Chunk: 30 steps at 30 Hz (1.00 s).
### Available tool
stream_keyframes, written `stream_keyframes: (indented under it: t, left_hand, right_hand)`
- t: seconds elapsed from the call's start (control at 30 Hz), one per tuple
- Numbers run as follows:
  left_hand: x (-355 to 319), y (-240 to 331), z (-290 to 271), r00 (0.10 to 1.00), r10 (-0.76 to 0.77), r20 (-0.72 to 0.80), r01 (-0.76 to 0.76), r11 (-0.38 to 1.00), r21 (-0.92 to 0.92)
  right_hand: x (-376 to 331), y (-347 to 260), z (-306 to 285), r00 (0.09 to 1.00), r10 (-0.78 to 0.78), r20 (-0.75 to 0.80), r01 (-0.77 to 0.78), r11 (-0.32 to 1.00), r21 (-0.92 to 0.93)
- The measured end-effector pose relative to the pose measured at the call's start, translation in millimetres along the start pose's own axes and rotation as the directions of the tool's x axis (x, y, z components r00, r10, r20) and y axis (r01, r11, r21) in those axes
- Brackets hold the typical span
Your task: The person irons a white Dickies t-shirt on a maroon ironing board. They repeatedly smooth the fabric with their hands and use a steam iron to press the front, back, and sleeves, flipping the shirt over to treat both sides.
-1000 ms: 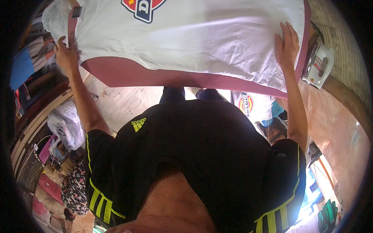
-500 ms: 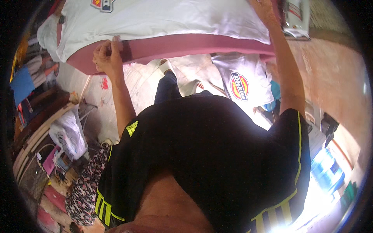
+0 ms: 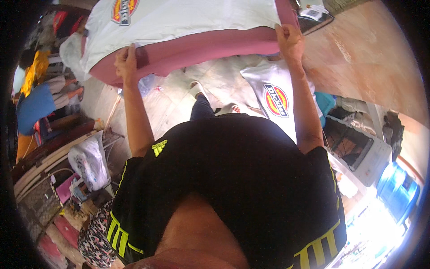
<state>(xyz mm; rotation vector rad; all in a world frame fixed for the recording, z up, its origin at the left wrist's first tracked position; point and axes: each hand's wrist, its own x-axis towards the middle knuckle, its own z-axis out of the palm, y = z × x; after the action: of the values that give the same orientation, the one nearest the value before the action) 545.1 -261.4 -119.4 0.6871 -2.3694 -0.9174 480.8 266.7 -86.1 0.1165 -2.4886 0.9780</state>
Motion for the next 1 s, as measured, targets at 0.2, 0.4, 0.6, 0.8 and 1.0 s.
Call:
stream_keyframes:
  t: [0.2,0.4,0.6,0.8,1.0]
  left_hand:
    - [-7.2,8.8,-23.6,0.990,-0.020,0.138,0.020,1.000,0.006]
    - [-24.6,-14.3,-49.8,0.998,0.060,0.025,-0.061,0.997,0.039]
    - [-48.6,26.8,-10.2,0.992,-0.042,-0.121,0.026,0.991,-0.132]
    - [-57.5,52.8,-4.9,0.989,-0.089,-0.120,0.102,0.989,0.111]
    - [-55.0,42.7,-21.6,0.999,-0.031,0.017,0.029,0.988,0.150]
  right_hand:
    - [17.3,80.1,-19.7,0.999,-0.043,-0.003,0.043,0.999,-0.003]
    - [12.3,66.0,-23.0,0.996,-0.056,0.068,0.060,0.997,-0.056]
    - [21.8,62.4,-16.0,0.995,0.052,0.088,-0.067,0.982,0.178]
    - [20.2,72.6,-20.7,0.993,-0.099,0.069,0.092,0.991,0.095]
    - [23.0,72.2,-30.9,0.977,-0.175,0.120,0.186,0.979,-0.083]
